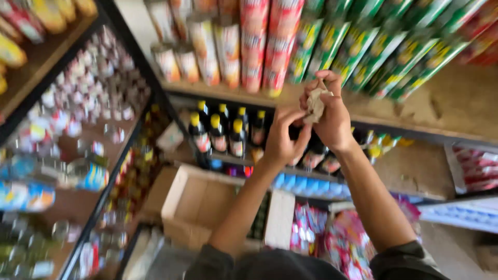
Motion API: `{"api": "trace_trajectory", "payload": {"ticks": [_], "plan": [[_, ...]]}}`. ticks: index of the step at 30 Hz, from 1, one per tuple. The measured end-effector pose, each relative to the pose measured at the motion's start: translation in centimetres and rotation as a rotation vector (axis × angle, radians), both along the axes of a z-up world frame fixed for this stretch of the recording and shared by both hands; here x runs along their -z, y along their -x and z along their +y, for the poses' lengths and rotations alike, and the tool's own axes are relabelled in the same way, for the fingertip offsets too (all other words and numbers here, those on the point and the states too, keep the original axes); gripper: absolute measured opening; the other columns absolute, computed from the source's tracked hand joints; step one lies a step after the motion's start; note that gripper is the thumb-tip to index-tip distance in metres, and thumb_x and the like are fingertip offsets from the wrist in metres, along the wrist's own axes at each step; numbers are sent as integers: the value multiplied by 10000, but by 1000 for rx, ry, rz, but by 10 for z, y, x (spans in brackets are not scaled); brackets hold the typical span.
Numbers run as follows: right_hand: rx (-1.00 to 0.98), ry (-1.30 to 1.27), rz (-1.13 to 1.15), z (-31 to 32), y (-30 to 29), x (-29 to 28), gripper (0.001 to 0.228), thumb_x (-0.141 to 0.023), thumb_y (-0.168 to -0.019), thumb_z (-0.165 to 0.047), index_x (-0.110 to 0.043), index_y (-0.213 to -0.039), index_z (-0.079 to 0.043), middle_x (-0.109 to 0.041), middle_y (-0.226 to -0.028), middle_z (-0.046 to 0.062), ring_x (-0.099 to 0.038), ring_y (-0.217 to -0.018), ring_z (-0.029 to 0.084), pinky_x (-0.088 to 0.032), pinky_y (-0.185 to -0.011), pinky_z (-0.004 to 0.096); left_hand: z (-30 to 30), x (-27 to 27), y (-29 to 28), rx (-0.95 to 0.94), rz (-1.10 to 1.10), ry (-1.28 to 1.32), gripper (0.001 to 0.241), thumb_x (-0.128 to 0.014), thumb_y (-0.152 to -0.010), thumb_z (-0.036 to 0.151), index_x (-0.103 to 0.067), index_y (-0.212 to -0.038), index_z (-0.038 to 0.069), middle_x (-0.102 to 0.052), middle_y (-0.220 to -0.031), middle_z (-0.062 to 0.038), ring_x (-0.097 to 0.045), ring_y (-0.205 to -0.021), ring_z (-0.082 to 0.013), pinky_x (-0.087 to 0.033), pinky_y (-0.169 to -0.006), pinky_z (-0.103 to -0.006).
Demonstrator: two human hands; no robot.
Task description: Wipe individual canned goods with a cloth and place them on the store shelf for restocking.
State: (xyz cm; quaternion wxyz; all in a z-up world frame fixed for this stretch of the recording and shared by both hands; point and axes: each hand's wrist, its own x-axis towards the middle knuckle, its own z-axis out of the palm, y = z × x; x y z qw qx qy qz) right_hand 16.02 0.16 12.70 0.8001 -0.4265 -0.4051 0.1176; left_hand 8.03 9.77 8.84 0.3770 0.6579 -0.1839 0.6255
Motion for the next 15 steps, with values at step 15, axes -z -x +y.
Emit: {"api": "trace_trajectory", "payload": {"ticks": [15], "plan": [[-147, 442, -96, 55, 88, 226, 339, -663, -1037, 72, -557, -1356, 29, -611, -1283, 146, -562, -1165, 187, -441, -1038, 315, 86, 204, 136, -243, 521, 244, 182, -706, -923, 73, -621, -1081, 103, -654, -900, -21, -695, -779, -185, -609, -698, -282]]}}
